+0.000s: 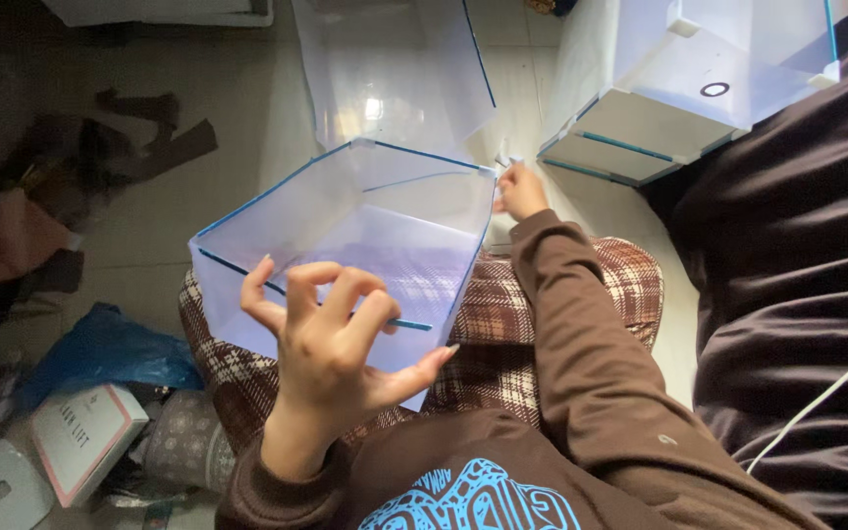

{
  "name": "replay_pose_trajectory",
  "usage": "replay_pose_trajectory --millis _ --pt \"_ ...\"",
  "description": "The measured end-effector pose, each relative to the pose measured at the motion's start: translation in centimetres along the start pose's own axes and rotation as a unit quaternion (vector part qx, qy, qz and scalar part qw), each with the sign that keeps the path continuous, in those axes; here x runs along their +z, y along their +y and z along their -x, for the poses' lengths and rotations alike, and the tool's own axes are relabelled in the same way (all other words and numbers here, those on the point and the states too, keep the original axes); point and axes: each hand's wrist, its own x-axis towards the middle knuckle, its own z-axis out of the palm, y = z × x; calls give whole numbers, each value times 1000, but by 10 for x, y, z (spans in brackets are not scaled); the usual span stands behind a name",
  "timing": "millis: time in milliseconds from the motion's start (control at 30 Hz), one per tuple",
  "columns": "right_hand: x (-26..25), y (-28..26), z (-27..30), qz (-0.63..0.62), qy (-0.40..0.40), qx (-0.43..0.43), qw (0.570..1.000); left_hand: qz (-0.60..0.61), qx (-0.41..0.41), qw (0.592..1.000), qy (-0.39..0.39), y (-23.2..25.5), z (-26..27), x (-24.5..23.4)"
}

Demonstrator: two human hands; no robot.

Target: The person assembles a translucent plastic storage box by hand. They insert small white plastic corner pieces into the box's edges to secure the panels together, then lift and rotate the box to check the assembly.

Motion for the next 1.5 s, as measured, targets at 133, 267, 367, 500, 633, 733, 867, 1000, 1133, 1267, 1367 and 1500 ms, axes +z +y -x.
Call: replay_pose_trajectory --millis 133,267,367,500,633,733,867,1000,1133,1267,1367,1500 --pt "-26 -23 18 -200 -32 -149 968 20 -3 1000 -11 4 1 1" --pt "-58 -77 70 -290 -89 -126 945 35 3 999 -6 5 -1 3" --pt "-73 -137 129 -275 -166 -154 934 47 5 999 -3 6 -1 4" --pt "-68 -215 206 -74 -315 -250 912 57 3 998 -10 7 -3 5" --pt "-48 -252 242 54 -341 -352 870 62 5 998 -14 8 -3 5" --pt "-39 -265 251 121 -338 -454 816 68 1 998 -10 7 0 4" --pt "-28 -262 265 115 -319 -462 820 65 1 998 0 4 4 5" --pt "-30 -258 266 95 -341 -458 815 77 1 997 2 0 8 6" --pt "-32 -255 260 94 -333 -436 831 87 3 996 10 0 9 7" --pt "-31 -259 249 72 -366 -427 824 109 3 994 17 -5 14 7" --pt "-25 -262 250 65 -393 -410 821 131 -7 991 40 -7 19 10" --pt "-20 -265 249 70 -413 -397 816 140 1 989 50 -10 23 16"
